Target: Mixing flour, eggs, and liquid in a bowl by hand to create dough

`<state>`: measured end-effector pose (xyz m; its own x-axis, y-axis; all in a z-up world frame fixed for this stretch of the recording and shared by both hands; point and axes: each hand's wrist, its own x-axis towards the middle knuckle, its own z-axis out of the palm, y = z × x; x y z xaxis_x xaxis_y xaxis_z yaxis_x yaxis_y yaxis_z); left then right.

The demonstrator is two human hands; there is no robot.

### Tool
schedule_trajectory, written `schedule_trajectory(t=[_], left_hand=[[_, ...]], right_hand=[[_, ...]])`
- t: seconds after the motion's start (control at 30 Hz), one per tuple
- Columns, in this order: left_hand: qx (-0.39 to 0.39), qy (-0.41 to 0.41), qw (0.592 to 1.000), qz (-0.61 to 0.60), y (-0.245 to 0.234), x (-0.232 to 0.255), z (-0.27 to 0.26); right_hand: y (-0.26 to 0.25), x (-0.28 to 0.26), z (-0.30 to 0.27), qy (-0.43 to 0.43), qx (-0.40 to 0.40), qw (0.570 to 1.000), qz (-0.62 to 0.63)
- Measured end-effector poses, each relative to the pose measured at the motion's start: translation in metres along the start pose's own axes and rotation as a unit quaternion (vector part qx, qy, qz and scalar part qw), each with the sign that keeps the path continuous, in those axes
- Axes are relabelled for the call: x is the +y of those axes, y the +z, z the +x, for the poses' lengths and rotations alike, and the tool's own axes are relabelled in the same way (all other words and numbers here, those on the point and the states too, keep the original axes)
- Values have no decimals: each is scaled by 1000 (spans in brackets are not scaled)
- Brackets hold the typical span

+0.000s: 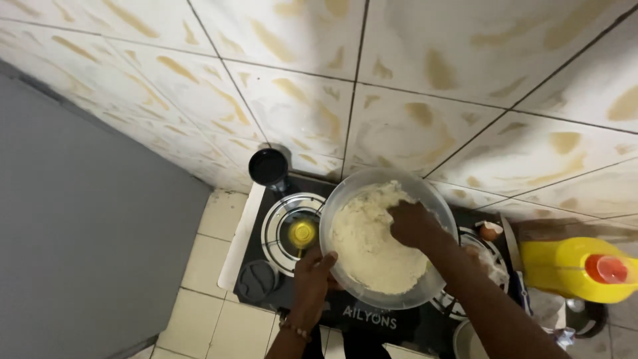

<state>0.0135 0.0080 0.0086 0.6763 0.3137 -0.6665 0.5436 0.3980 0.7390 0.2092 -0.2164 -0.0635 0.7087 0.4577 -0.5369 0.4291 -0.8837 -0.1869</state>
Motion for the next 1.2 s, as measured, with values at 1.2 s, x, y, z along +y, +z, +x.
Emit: schedule_trajectory(t=[1.2], left_hand=[[105, 313, 937, 110, -55, 113, 124]], right_hand=[[64, 14, 15, -22, 230, 962, 146]])
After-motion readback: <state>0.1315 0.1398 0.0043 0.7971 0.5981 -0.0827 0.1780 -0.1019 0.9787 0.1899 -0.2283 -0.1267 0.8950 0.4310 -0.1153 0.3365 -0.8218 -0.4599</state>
